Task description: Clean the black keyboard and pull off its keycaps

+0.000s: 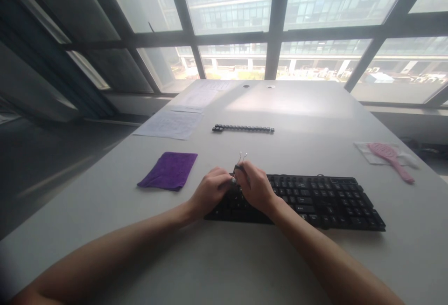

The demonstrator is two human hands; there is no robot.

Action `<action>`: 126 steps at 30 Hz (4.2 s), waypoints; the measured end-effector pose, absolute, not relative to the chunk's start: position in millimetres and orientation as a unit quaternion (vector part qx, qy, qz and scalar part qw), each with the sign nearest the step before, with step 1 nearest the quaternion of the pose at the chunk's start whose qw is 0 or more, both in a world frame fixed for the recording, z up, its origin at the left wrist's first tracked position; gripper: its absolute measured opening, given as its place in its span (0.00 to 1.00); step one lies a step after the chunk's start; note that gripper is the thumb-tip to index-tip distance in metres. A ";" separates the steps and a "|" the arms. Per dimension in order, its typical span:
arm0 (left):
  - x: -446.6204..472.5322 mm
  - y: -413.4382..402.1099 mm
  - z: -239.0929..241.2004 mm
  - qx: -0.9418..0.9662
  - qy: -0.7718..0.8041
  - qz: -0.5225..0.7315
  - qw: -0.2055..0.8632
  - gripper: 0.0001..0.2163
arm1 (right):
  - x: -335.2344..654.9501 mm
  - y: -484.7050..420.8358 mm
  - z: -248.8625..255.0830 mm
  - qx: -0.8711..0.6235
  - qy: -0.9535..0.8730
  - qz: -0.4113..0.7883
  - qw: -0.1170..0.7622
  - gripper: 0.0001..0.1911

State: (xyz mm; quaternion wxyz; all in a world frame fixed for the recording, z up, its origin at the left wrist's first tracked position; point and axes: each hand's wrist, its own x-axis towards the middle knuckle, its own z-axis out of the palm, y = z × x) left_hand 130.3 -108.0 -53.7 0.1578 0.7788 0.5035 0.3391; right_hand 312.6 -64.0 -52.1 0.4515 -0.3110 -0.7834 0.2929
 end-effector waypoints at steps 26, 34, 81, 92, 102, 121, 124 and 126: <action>127.2 -106.8 -56.1 0.754 0.487 0.429 0.100 0.04 | 309.7 -58.6 -55.5 -0.344 -0.798 0.263 0.419 0.09; 124.6 -105.0 -49.9 0.839 0.440 0.320 -0.028 0.06 | 310.4 -56.8 -52.5 -0.352 -0.781 0.288 0.428 0.10; 51.8 83.6 -74.1 0.678 0.680 0.271 -0.062 0.11 | 306.6 -50.4 -54.9 -0.363 -0.734 0.396 0.414 0.08; 51.1 89.2 -73.6 0.674 0.678 0.283 -0.077 0.05 | 306.3 -50.5 -55.4 -0.357 -0.733 0.399 0.419 0.07; 52.8 91.5 -73.3 0.679 0.668 0.293 -0.078 0.05 | 306.8 -50.7 -54.6 -0.355 -0.737 0.399 0.413 0.07; 132.1 -74.0 -18.5 0.765 0.494 0.381 0.159 0.14 | 316.1 -46.2 -44.9 -0.377 -0.659 0.429 0.489 0.11; 140.5 -96.9 -32.2 0.756 0.495 0.388 0.185 0.15 | 317.5 -50.5 -48.6 -0.366 -0.698 0.417 0.452 0.11; 141.1 -101.2 -41.1 0.750 0.498 0.394 0.187 0.14 | 316.8 -52.6 -50.8 -0.363 -0.720 0.405 0.432 0.10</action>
